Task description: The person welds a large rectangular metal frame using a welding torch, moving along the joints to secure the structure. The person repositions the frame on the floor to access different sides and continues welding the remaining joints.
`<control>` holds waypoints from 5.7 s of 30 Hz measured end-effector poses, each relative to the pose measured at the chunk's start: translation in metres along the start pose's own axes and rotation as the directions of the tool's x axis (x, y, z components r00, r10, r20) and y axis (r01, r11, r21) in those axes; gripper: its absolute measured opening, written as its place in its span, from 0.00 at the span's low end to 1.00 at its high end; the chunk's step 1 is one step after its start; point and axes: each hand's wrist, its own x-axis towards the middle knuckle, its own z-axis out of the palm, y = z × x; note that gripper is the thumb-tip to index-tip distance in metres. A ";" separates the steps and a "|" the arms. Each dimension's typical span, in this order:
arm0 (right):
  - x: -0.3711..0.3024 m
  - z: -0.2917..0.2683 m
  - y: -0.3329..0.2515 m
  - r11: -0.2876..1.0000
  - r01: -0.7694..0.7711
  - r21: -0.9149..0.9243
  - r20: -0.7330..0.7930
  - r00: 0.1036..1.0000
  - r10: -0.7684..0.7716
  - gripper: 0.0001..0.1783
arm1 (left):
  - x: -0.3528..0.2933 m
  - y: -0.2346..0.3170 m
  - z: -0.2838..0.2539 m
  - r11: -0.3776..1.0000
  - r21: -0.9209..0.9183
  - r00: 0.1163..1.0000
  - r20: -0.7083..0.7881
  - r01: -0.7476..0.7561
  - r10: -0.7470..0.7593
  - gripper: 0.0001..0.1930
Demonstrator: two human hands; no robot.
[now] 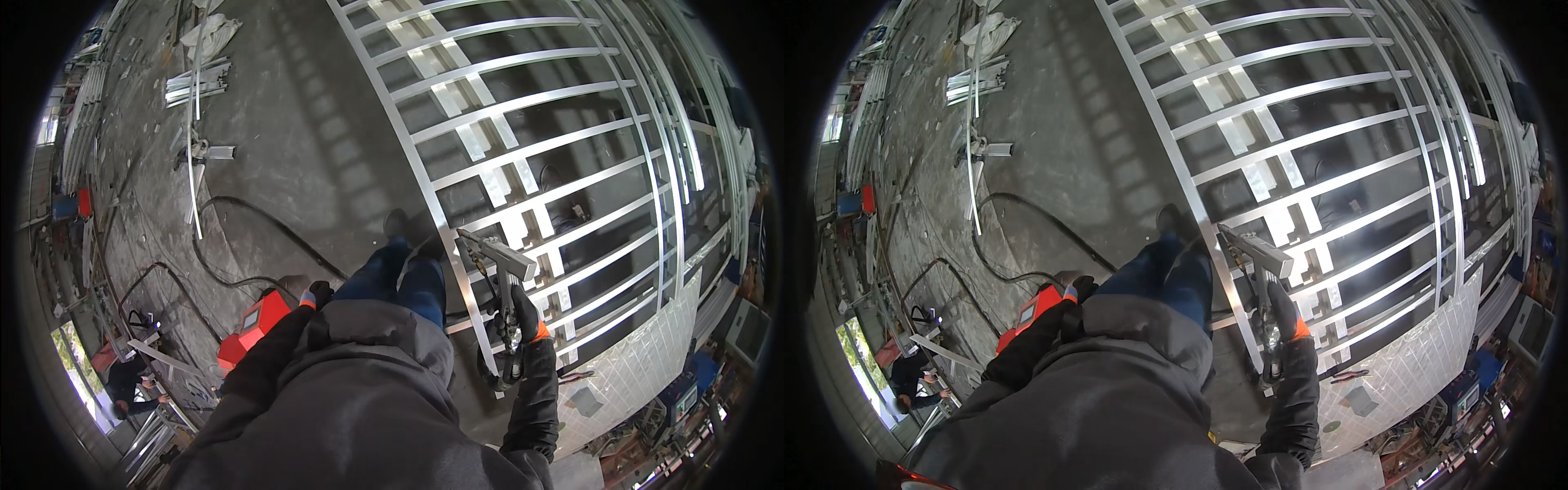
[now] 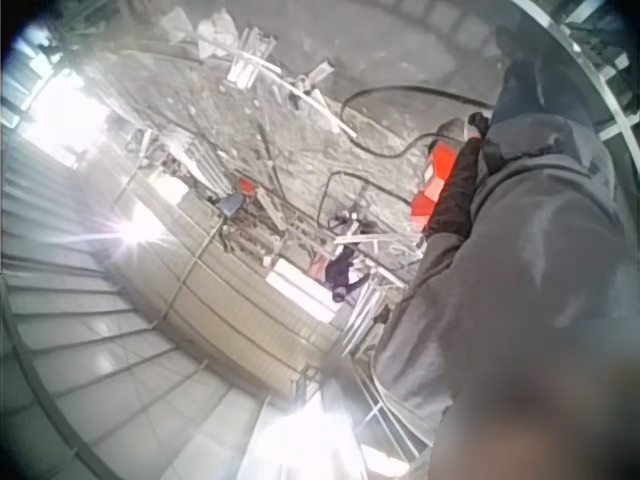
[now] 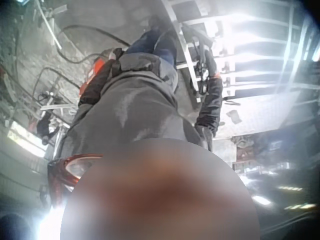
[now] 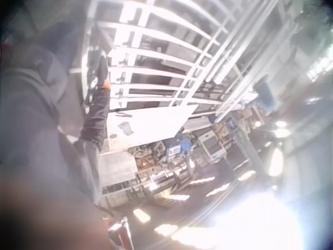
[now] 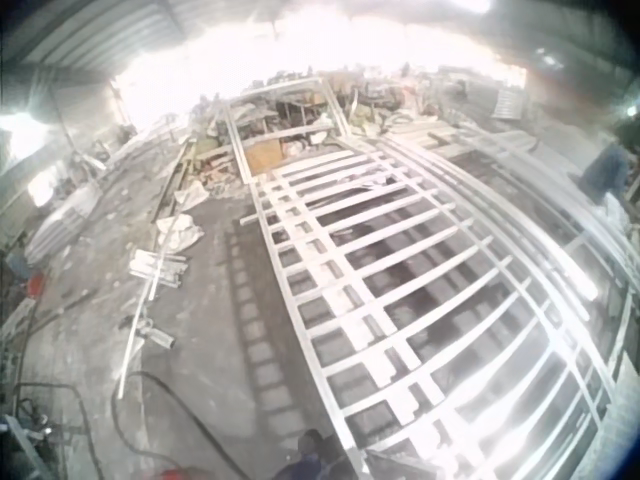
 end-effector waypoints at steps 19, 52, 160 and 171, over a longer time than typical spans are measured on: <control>-0.005 0.002 -0.042 0.997 0.011 -0.072 0.078 0.997 -0.006 0.28 | 0.014 0.014 0.016 0.885 -0.381 0.963 0.084 0.268 -0.256 0.12; 0.014 -0.039 -0.012 0.962 0.143 -0.231 0.141 0.984 -0.112 0.23 | -0.002 0.071 0.000 0.837 0.527 0.989 0.101 -0.147 0.111 0.11; 0.081 0.059 -0.157 0.955 0.028 -0.296 0.252 0.966 0.050 0.20 | 0.023 0.043 0.014 0.967 -0.109 0.973 0.020 0.230 -0.229 0.21; 0.080 0.046 -0.141 0.946 -0.010 -0.324 0.235 0.968 0.091 0.20 | 0.036 0.019 0.029 0.819 -0.418 0.916 0.093 0.392 -0.390 0.18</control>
